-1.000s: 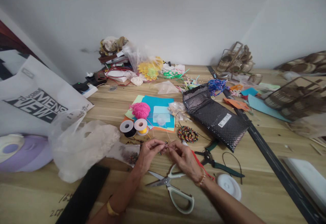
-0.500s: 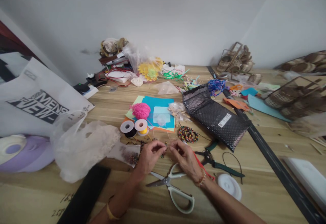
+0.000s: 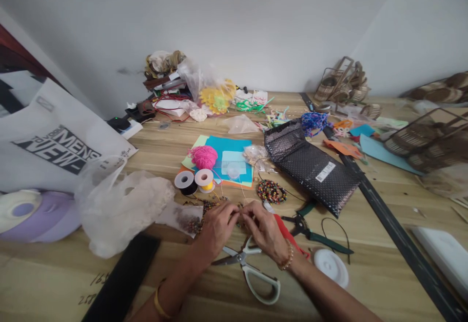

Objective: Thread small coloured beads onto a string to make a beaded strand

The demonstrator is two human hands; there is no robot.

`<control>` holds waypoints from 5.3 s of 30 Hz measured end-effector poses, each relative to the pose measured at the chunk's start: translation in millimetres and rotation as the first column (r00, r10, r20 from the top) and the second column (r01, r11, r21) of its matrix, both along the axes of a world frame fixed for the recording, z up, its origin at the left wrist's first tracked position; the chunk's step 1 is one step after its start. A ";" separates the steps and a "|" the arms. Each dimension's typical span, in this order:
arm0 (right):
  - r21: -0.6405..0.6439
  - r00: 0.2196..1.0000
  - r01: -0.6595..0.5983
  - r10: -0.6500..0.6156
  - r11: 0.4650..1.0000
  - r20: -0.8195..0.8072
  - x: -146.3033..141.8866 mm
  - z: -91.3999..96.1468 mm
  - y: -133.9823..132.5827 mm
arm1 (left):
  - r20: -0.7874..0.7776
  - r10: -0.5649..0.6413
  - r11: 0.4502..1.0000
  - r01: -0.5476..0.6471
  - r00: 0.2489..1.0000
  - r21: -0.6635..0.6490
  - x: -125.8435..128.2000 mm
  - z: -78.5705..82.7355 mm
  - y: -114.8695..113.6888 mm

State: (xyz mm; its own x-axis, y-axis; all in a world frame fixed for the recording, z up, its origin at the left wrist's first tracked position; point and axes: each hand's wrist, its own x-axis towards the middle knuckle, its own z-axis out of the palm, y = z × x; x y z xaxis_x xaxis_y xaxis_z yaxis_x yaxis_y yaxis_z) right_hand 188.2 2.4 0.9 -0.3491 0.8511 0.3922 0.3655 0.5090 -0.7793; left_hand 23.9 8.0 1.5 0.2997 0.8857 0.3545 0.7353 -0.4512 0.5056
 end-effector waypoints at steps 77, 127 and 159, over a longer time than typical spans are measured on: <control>0.037 0.950 -0.152 0.136 0.988 0.282 7.4 -3.1 9.0 | 0.350 0.035 0.837 0.164 0.936 -0.522 -5.9 2.3 11.2; -0.054 0.964 -0.177 0.184 0.983 0.190 13.4 -3.0 13.0 | 0.497 0.048 0.740 0.303 0.867 -0.600 -9.0 0.0 15.6; -0.196 0.974 -0.153 0.181 0.969 0.133 8.8 6.7 7.0 | 0.405 -0.007 0.785 0.257 0.914 -0.564 -8.3 5.9 12.0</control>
